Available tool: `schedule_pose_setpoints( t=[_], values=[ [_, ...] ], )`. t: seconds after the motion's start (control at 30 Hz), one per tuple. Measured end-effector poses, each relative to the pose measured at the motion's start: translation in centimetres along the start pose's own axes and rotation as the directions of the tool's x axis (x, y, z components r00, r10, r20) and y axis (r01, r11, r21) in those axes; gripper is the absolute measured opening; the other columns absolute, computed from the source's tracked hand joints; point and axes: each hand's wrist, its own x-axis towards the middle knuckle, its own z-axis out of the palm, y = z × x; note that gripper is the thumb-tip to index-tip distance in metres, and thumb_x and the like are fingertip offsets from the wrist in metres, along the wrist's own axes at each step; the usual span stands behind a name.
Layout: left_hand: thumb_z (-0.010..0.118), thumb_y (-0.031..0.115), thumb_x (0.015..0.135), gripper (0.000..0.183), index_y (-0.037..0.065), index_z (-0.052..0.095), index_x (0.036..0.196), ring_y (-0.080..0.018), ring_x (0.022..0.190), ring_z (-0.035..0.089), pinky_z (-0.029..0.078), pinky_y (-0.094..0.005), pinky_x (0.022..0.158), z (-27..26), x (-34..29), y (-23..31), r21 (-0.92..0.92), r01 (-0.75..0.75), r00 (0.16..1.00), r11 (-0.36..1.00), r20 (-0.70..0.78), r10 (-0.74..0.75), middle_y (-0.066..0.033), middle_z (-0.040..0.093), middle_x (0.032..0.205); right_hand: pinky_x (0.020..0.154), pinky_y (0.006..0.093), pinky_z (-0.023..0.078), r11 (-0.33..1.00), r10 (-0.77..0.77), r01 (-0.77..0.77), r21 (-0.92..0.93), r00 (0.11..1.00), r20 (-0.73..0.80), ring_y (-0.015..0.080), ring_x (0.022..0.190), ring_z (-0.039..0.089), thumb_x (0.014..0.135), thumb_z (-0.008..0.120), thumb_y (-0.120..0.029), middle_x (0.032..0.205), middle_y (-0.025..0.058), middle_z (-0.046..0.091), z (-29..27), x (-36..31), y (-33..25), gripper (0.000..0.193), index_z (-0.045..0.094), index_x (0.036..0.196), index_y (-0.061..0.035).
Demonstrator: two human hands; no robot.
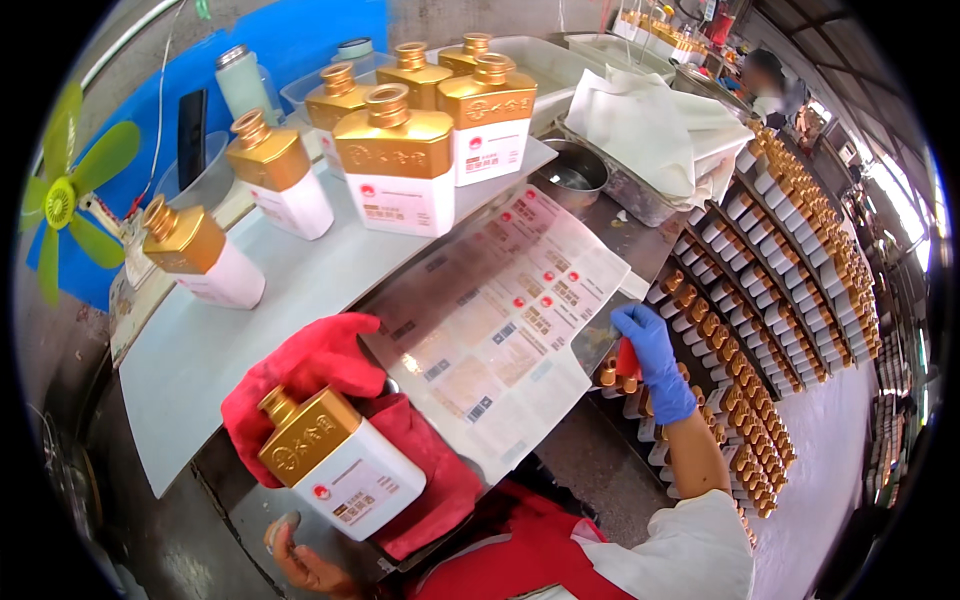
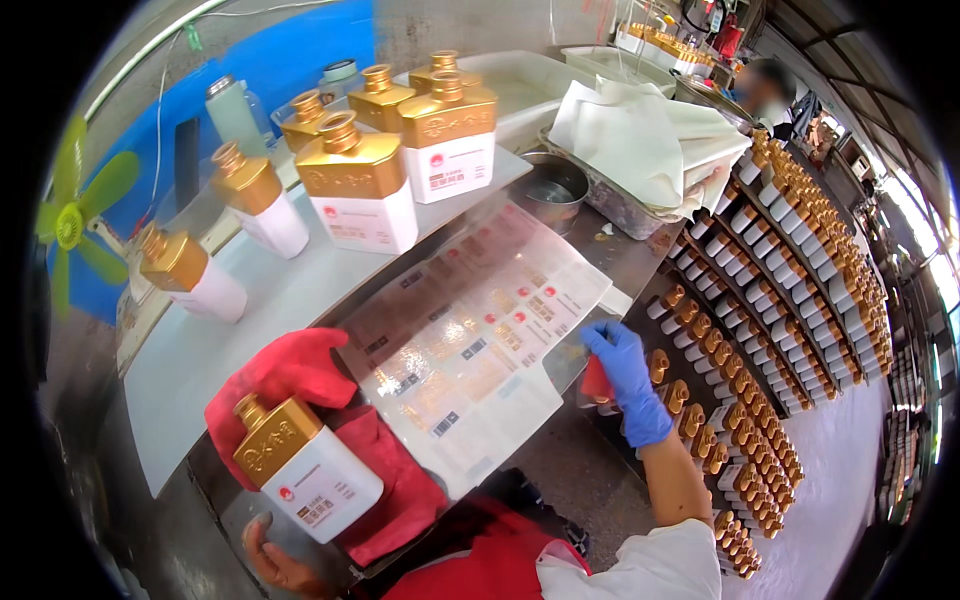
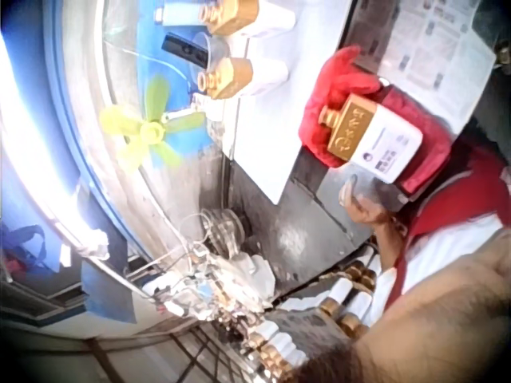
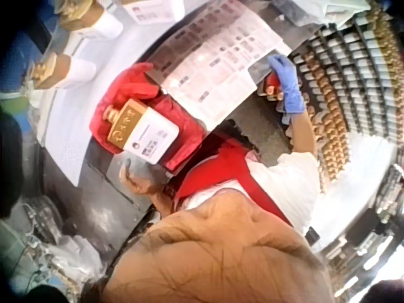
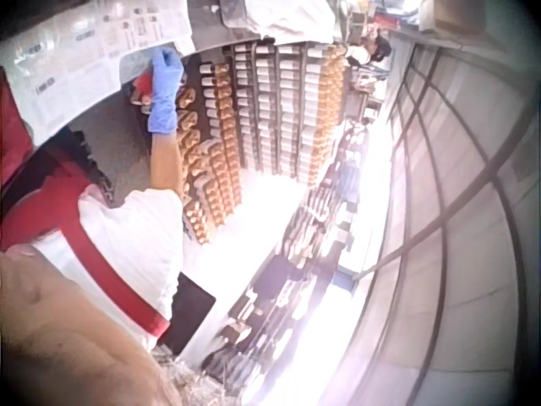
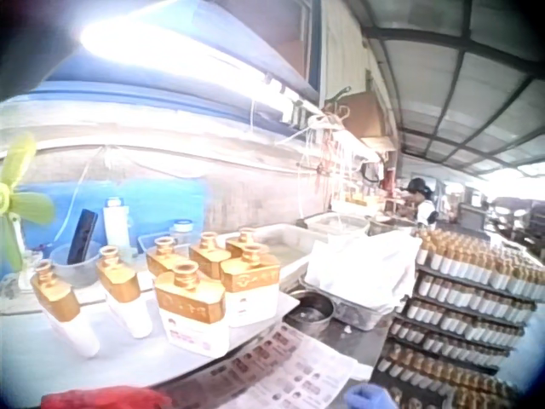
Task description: The person applies labels to gold and white bottles using a red cloth to hold the bottle steady. They peel labels from a sheet, align them on the bottle, and smooth them down with a tool. The person handles multiple bottles sequentially, placing finished ones on a nearby surface.
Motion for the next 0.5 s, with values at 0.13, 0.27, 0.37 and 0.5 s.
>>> schedule_pose_setpoints(
  t=[0.13,0.27,0.37,0.5],
  values=[
    [0.038,0.013,0.096,0.031,-0.009,0.056,0.108,-0.0312,0.093,0.059,0.044,-0.0405,0.089,1.0,1.8,1.8,-0.173,0.129,0.991,0.976,-0.012,-0.133,-0.0207,0.062,0.104,0.069,0.0276,0.049,0.890,-0.156,0.131,-0.436,0.988,-0.022,0.0163,0.071,0.059,0.078,0.071,-0.026,0.075,0.0074,0.061,-2.6,4.8,1.0,0.028,0.066,0.096,-0.0054],
    [0.040,0.013,0.096,0.031,-0.009,0.056,0.108,-0.0310,0.094,0.059,0.044,-0.0397,0.089,1.6,2.3,2.0,-0.177,0.121,0.992,0.977,-0.009,-0.124,-0.0208,0.062,0.104,0.073,0.0348,0.050,0.733,-0.054,-0.028,-0.679,0.994,-0.099,0.0275,0.076,0.063,0.072,0.074,-0.040,0.082,0.0135,0.064,-2.4,7.0,-0.2,0.043,0.064,0.099,-0.0093],
    [0.042,0.013,0.096,0.031,-0.010,0.057,0.108,-0.0301,0.093,0.059,0.044,-0.0391,0.088,1.8,2.3,1.9,-0.138,0.128,0.992,0.982,-0.004,-0.129,-0.0206,0.063,0.103,0.074,0.0359,0.049,0.661,-0.042,-0.091,-0.745,0.986,-0.158,0.0272,0.082,0.063,0.065,0.078,-0.047,0.088,0.0134,0.065,-1.0,6.9,-0.3,0.054,0.062,0.099,-0.0088],
    [0.042,0.012,0.095,0.030,-0.010,0.059,0.106,-0.0296,0.092,0.059,0.044,-0.0385,0.086,2.4,2.2,1.6,-0.122,0.137,0.991,0.983,0.019,-0.136,-0.0200,0.063,0.103,0.078,0.0382,0.048,0.600,-0.063,-0.118,-0.791,0.979,-0.193,0.0307,0.088,0.063,0.059,0.080,-0.053,0.095,0.0146,0.066,-1.4,7.8,-0.4,0.063,0.060,0.099,-0.0086]
  ],
)
